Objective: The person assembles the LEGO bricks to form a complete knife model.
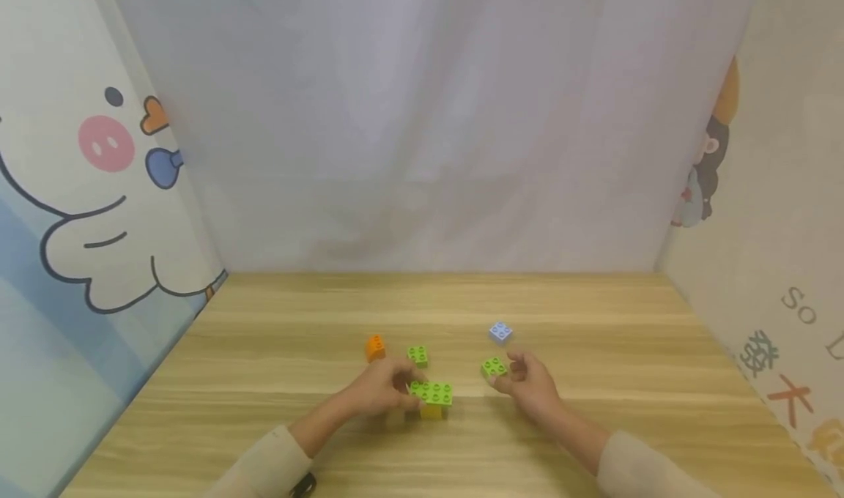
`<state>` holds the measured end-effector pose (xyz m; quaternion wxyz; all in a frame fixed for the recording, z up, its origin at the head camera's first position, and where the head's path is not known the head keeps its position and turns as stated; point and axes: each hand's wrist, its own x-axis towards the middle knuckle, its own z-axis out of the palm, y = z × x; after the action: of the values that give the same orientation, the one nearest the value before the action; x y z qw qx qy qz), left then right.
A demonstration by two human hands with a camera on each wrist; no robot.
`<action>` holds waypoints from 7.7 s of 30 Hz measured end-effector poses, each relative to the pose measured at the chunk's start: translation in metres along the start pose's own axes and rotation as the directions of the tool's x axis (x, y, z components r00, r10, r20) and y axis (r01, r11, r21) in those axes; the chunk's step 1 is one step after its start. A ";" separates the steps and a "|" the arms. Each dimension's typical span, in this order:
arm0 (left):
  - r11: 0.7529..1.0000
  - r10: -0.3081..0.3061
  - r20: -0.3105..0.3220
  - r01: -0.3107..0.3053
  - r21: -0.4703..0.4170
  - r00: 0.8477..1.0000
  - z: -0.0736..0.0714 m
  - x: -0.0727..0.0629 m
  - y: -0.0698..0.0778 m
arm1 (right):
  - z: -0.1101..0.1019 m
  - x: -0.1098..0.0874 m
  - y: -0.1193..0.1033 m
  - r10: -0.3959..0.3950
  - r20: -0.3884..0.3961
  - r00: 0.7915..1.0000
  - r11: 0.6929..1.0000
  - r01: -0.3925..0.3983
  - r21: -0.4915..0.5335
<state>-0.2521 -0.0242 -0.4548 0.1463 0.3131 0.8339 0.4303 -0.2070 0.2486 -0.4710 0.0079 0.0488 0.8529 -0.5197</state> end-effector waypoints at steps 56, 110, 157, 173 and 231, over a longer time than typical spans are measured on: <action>0.998 0.034 0.003 -0.034 0.050 0.999 -0.001 -0.009 0.002 | 0.015 -0.003 -0.018 -0.001 0.045 0.999 1.000 0.001 -0.005; 0.999 -0.038 -0.002 0.038 -0.033 0.999 -0.007 -0.005 -0.002 | 0.046 -0.011 -0.043 -0.348 0.141 0.927 0.936 0.351 0.002; 0.999 -0.048 -0.013 0.047 -0.017 0.999 -0.007 -0.008 -0.001 | 0.042 0.000 -0.054 -0.540 0.389 0.746 0.768 0.626 -0.133; 0.999 -0.052 -0.004 0.052 0.008 0.999 -0.011 -0.006 0.002 | 0.040 -0.001 -0.062 -0.588 0.413 0.695 0.675 0.703 -0.222; 0.999 -0.038 -0.038 0.037 -0.011 0.999 -0.005 -0.012 0.005 | -0.008 0.029 -0.034 -0.330 0.341 0.880 0.932 0.360 -0.028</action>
<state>-0.2438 -0.0333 -0.4479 0.1397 0.2883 0.8402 0.4375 -0.2391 0.2429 -0.4394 0.0604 -0.1924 0.8569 -0.4744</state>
